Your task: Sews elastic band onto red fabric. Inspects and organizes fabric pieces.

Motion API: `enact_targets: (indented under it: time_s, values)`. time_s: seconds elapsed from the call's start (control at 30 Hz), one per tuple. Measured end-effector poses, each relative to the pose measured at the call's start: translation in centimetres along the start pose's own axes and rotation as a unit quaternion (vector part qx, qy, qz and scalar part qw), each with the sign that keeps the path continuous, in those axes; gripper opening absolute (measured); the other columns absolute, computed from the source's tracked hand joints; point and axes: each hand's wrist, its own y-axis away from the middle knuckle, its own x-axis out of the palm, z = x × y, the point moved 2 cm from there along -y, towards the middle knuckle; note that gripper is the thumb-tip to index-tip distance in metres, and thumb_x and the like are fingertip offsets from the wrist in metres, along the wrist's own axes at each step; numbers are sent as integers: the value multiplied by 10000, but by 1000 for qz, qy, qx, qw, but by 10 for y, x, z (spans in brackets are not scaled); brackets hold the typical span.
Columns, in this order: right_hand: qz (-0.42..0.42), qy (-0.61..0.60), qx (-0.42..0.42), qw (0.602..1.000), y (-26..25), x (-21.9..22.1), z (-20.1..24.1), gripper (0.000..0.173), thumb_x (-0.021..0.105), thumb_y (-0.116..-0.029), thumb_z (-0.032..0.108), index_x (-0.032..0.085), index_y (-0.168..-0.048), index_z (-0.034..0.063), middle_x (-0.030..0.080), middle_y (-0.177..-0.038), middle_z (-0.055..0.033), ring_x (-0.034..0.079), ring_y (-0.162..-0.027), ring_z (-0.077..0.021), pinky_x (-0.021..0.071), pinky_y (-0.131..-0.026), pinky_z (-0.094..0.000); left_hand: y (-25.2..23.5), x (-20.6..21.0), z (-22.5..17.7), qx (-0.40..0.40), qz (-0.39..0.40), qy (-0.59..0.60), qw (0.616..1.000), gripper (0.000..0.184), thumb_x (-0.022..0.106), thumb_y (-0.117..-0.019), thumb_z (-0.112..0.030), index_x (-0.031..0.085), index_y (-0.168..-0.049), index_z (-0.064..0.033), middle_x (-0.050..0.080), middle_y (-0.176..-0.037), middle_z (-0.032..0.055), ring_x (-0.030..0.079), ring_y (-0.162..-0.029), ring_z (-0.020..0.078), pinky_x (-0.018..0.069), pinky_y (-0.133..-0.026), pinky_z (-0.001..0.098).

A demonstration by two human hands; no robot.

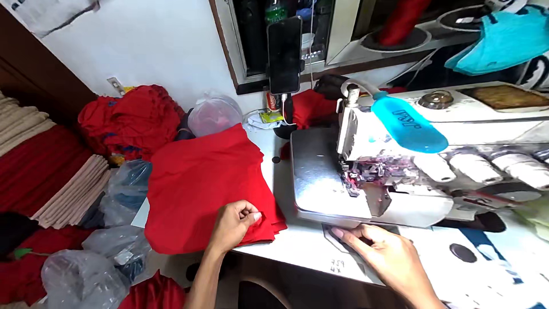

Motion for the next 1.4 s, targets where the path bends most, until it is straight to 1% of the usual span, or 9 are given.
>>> enact_targets:
  time_s: [0.13, 0.3, 0.4, 0.53, 0.8, 0.93, 1.07, 1.23, 1.4]
  values:
    - [-27, 14, -46, 998, 6, 0, 9, 533, 588, -906, 634, 773, -746, 161, 698, -714, -6, 651, -677, -150, 504, -614, -406, 1, 8, 9, -5, -5, 15, 1000, 167, 705, -939, -248, 745, -977, -90, 686, -825, -36, 629, -727, 29, 530, -704, 223]
    - [-6, -34, -155, 987, 27, 10, 75, 300, 645, -991, 357, 766, -889, 101, 762, -846, -48, 722, -731, -164, 598, -638, -359, 1, 9, 10, -5, -11, 29, 999, 158, 701, -944, -247, 747, -969, -98, 687, -814, -42, 629, -717, 25, 530, -692, 218]
    - [11, -51, -214, 975, 28, 36, 112, 330, 615, -1010, 410, 750, -1141, 139, 710, -745, 5, 653, -605, -135, 539, -534, -316, 0, 8, 10, -6, -6, 36, 999, 153, 706, -942, -242, 748, -963, -97, 695, -817, -39, 641, -727, 28, 538, -701, 218]
    - [91, -17, -225, 970, 15, 69, 115, 487, 552, -996, 523, 684, -1356, 222, 694, -759, -19, 654, -584, -198, 521, -482, -406, 0, 7, 8, -13, -12, 23, 1000, 143, 689, -945, -224, 745, -965, -95, 691, -825, -37, 641, -739, 34, 539, -713, 225]
    - [98, -58, -207, 972, 18, 84, 82, 411, 606, -951, 521, 752, -1268, 303, 713, -789, -12, 670, -640, -171, 559, -565, -410, -30, -59, -29, -11, -168, 29, 985, 173, 548, -1071, -208, 609, -1126, -55, 688, -798, 37, 605, -539, 112, 515, -485, 252]
    - [92, -64, -208, 972, 20, 86, 81, 399, 614, -954, 503, 749, -1272, 304, 709, -788, -15, 668, -642, -175, 560, -565, -411, -24, -62, -41, 37, -16, -125, 991, 229, 697, -981, -281, 701, -1085, -76, 705, -904, 58, 669, -724, 166, 580, -661, 371]
    - [91, -61, -213, 971, 20, 86, 81, 393, 603, -966, 494, 745, -1279, 303, 703, -789, -22, 669, -658, -180, 562, -579, -404, -3, -28, -31, -21, 162, -268, 949, 556, 796, -860, -431, 667, -1280, -91, 665, -1206, 97, 635, -1051, 238, 504, -959, 453]
    - [83, -52, -224, 970, 22, 87, 80, 356, 591, -971, 466, 763, -1246, 318, 690, -771, -26, 667, -654, -180, 557, -573, -385, 0, -17, -24, -20, 121, -268, 956, 227, 618, -994, -238, 714, -1088, -54, 669, -1075, 102, 633, -1018, 233, 498, -935, 421]
    - [64, -66, -224, 970, 21, 88, 79, 335, 580, -982, 450, 782, -1207, 305, 715, -795, -15, 686, -686, -162, 571, -601, -363, -23, -53, -28, -49, -18, -184, 981, 194, 588, -1030, -172, 662, -1136, -27, 683, -919, 111, 670, -850, 224, 554, -813, 447]
